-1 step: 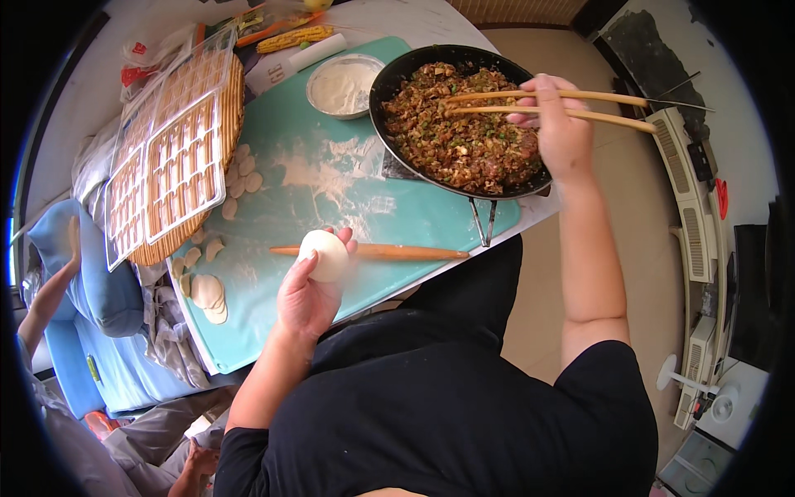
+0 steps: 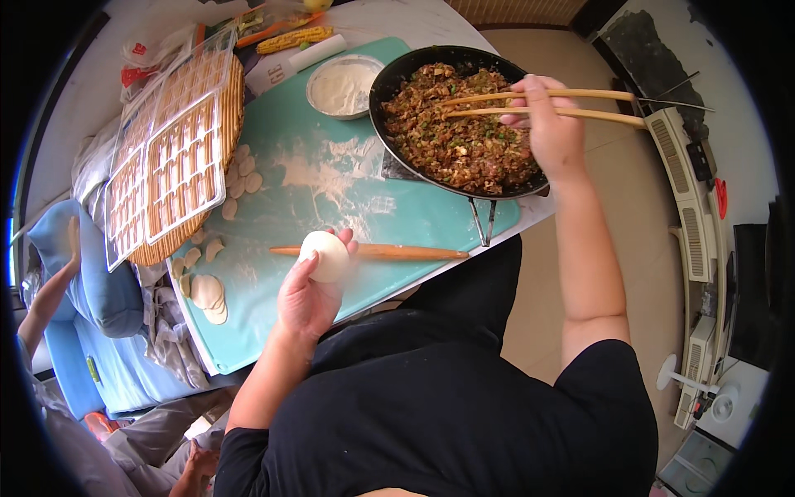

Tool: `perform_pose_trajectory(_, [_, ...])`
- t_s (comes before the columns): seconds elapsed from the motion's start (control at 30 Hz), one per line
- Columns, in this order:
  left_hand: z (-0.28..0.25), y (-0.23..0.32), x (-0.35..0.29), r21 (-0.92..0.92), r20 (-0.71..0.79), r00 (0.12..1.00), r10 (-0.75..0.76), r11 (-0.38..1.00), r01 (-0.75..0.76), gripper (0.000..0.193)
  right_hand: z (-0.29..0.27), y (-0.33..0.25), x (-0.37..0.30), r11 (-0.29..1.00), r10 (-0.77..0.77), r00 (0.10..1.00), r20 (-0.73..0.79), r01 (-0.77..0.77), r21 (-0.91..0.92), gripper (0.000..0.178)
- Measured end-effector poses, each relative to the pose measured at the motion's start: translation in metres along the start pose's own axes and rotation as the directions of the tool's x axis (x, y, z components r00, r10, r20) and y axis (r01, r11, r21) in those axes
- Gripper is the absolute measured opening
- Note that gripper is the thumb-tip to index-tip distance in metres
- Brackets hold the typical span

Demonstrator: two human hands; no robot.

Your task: The person makes dumplings by placing a meat filling onto round dough wrappers using chopsticks and then folding the dough to seal the filling inside. The finished dumplings are placed on a bamboo mat on the table.

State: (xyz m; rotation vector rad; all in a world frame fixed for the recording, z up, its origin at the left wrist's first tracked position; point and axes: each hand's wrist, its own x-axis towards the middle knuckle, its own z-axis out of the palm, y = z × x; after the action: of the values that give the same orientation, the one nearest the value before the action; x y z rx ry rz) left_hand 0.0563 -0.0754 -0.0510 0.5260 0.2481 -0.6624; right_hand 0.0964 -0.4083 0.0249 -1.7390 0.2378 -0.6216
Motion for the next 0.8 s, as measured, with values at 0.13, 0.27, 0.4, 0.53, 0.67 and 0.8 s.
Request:
perform_pose_trajectory(0.13, [0.001, -0.001, -0.004, 0.043, 0.004, 1.0, -0.005, 0.999, 0.005, 0.043, 0.009, 0.009, 0.006, 0.998, 0.048, 0.997, 0.059, -0.05, 0.034, 0.029])
perform_pose_trajectory(0.27, [0.001, -0.002, -0.007, 0.101, -0.019, 1.0, 0.008, 0.995, -0.006, 0.05, 0.015, 0.009, 0.005, 0.993, 0.106, 0.991, 0.078, -0.11, 0.046, 0.029])
perform_pose_trajectory(0.4, [-0.001, -0.006, -0.006, 0.056, 0.039, 0.999, -0.013, 0.998, 0.011, 0.043, 0.023, 0.012, 0.001, 0.985, 0.152, 0.982, 0.109, -0.159, 0.062, 0.03])
perform_pose_trajectory(0.53, [0.004, -0.006, -0.001, 0.067, 0.075, 0.997, -0.027, 0.997, 0.022, 0.044, 0.026, 0.014, -0.001, 0.969, 0.21, 0.976, 0.054, -0.215, 0.124, 0.031])
perform_pose_trajectory(0.67, [0.021, 0.001, 0.007, 0.178, 0.077, 0.997, -0.02, 0.984, 0.006, 0.047, 0.014, 0.028, 0.009, 0.893, 0.353, 0.935, -0.047, -0.321, 0.317, 0.031])
perform_pose_trajectory(0.8, [0.037, 0.006, 0.026, 0.172, 0.135, 0.99, -0.03, 0.985, 0.007, 0.043, -0.012, 0.04, 0.016, 0.777, 0.445, 0.894, -0.045, -0.361, 0.515, 0.029])
